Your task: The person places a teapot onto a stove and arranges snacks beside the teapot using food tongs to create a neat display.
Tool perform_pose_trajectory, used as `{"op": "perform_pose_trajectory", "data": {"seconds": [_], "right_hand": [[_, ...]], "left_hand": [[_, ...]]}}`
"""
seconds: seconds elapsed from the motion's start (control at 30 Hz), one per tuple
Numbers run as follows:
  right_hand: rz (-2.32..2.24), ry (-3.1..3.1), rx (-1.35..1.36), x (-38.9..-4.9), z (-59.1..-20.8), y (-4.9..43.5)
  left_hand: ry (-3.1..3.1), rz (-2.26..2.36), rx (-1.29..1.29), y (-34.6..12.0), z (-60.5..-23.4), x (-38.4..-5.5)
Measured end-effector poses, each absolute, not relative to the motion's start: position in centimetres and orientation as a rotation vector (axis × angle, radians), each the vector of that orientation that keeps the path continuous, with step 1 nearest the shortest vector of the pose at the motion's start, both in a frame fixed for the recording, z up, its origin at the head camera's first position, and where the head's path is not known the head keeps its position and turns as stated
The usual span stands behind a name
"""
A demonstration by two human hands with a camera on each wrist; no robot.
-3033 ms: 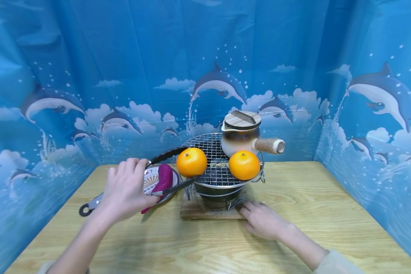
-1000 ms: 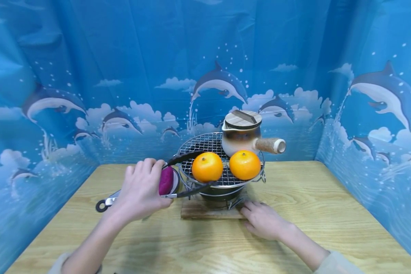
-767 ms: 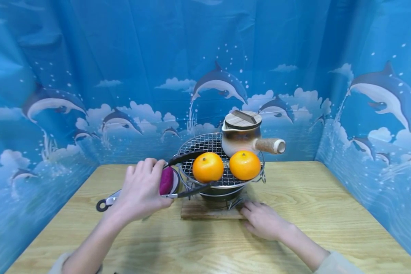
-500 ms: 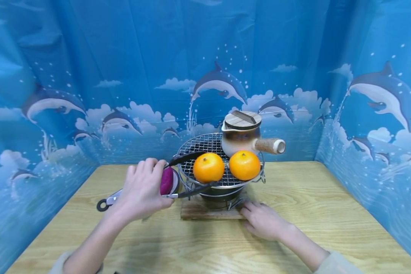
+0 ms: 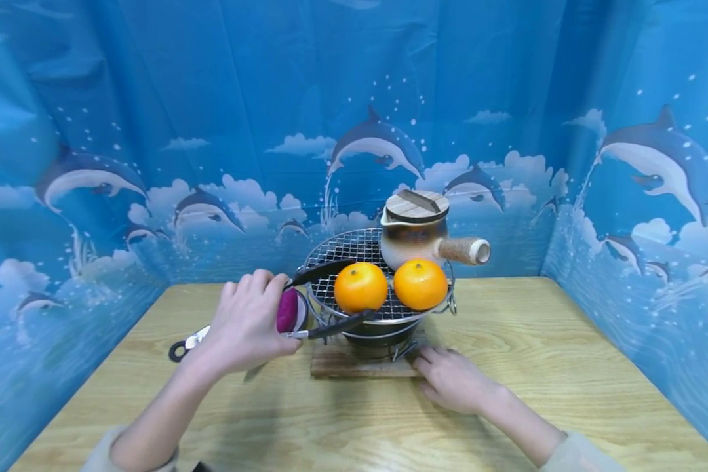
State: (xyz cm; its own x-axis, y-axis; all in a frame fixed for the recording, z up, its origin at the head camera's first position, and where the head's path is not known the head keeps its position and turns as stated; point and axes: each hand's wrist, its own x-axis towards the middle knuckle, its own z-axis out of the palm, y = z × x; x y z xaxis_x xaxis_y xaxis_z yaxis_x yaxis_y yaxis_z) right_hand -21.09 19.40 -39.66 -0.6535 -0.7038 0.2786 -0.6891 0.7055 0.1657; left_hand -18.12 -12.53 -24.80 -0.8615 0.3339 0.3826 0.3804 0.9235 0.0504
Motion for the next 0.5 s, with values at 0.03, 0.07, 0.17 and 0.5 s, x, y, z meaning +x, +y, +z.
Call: {"op": "perform_pose_trajectory", "data": {"seconds": [0.03,0.07,0.17,0.5], "right_hand": [[-0.065,-2.592,1.093,-21.11,-39.69,19.41],[-0.067,-2.591,1.093,-21.11,-39.71,19.41],[-0.072,-2.59,1.095,-21.13,-39.74,19.41],[-0.081,-2.573,1.098,-21.07,-39.73,19.44]], "left_hand": [[-2.714,-0.172,-0.525,-12.52,-24.74,-18.12],[-2.717,-0.167,-0.528,-12.52,-24.67,-18.12],[-2.728,-0.158,-0.534,-12.51,-24.46,-18.09],[-2.757,-0.146,-0.562,-12.43,-24.23,-18.2]]}}
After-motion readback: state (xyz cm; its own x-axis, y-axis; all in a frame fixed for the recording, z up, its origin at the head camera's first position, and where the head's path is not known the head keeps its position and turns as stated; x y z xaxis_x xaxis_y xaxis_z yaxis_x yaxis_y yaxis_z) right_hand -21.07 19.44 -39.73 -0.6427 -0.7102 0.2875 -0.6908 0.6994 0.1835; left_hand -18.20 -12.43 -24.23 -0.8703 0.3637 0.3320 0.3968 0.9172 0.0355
